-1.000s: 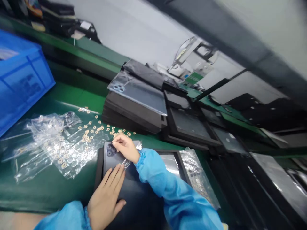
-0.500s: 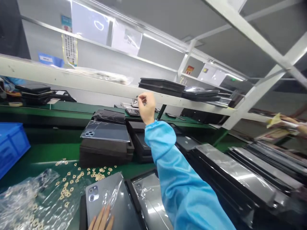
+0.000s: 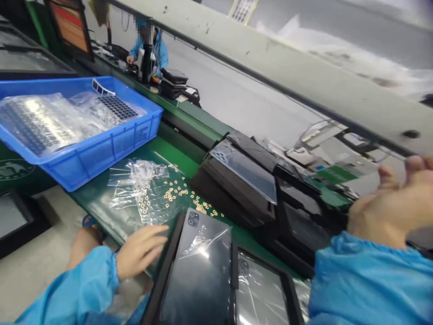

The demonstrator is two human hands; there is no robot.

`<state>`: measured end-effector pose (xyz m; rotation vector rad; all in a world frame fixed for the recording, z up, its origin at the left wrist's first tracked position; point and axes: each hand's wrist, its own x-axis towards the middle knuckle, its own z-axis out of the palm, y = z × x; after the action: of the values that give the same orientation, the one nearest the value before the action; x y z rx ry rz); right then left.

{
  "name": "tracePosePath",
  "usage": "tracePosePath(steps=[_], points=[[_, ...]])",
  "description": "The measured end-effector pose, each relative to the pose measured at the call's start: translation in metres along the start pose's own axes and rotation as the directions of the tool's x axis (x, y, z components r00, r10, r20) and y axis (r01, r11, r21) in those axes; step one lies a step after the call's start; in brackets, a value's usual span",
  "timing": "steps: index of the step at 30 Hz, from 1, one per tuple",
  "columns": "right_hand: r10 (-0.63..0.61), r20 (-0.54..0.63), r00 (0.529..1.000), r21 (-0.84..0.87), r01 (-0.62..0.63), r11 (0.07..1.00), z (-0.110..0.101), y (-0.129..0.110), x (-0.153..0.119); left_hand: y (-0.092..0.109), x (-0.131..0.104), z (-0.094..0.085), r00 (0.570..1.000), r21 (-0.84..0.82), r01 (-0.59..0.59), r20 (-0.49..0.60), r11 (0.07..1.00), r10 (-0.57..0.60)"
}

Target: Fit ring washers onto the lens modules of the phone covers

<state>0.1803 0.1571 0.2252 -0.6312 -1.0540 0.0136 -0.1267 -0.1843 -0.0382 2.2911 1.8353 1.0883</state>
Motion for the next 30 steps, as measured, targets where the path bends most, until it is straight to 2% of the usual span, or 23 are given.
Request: tracePosePath(steps=[1,3,4,5,6,8,9,10,12,15,18,26,30], points=[[0.074,0.056,0.996,0.108,-0.080,0.991,-0.001,-0.010,-0.022,-0.016,-0.006,-0.011,0.998,0.036,0.051,-0.033,0.998,-0.050],[-0.018,0.223,0.975,0.149,-0.016,0.989,-0.001,-0.038,-0.079,-0.047,-0.012,-0.030,0.989,0.101,0.135,-0.081,0.986,-0.127],[-0.065,0.428,0.901,0.160,-0.005,0.987,0.001,-0.054,-0.112,-0.060,-0.012,-0.037,0.984,0.130,0.166,-0.092,0.977,-0.155],[-0.114,0.718,0.687,0.183,-0.028,0.983,0.004,-0.069,-0.147,-0.071,-0.010,-0.042,0.980,0.156,0.190,-0.093,0.969,-0.177],[-0.130,0.862,0.489,0.181,-0.057,0.982,0.007,-0.083,-0.183,-0.079,-0.007,-0.043,0.977,0.179,0.207,-0.086,0.962,-0.194],[-0.189,0.958,0.217,0.215,-0.099,0.972,0.016,-0.102,-0.253,-0.088,0.003,-0.040,0.974,0.219,0.228,-0.054,0.949,-0.221],[-0.218,0.970,0.104,0.230,-0.113,0.967,0.020,-0.106,-0.284,-0.090,0.007,-0.036,0.972,0.236,0.235,-0.034,0.943,-0.234],[-0.226,0.974,0.015,0.226,-0.118,0.967,0.024,-0.108,-0.311,-0.089,0.011,-0.031,0.969,0.253,0.241,-0.012,0.937,-0.246],[-0.195,0.976,-0.101,0.184,-0.106,0.977,0.030,-0.106,-0.352,-0.087,0.017,-0.021,0.962,0.280,0.253,0.029,0.926,-0.271],[-0.119,0.971,-0.208,0.106,-0.072,0.992,0.030,-0.099,-0.381,-0.083,0.018,-0.011,0.949,0.304,0.273,0.072,0.913,-0.308],[-0.074,0.959,-0.274,0.063,-0.052,0.997,0.024,-0.097,-0.385,-0.081,0.014,-0.008,0.938,0.314,0.291,0.093,0.904,-0.334],[-0.055,0.926,-0.373,0.031,-0.071,0.997,0.028,-0.096,-0.381,-0.078,0.011,-0.008,0.924,0.320,0.311,0.118,0.895,-0.364],[-0.059,0.920,-0.387,0.039,-0.059,0.997,0.026,-0.096,-0.379,-0.078,0.012,-0.008,0.919,0.318,0.323,0.120,0.891,-0.376]])
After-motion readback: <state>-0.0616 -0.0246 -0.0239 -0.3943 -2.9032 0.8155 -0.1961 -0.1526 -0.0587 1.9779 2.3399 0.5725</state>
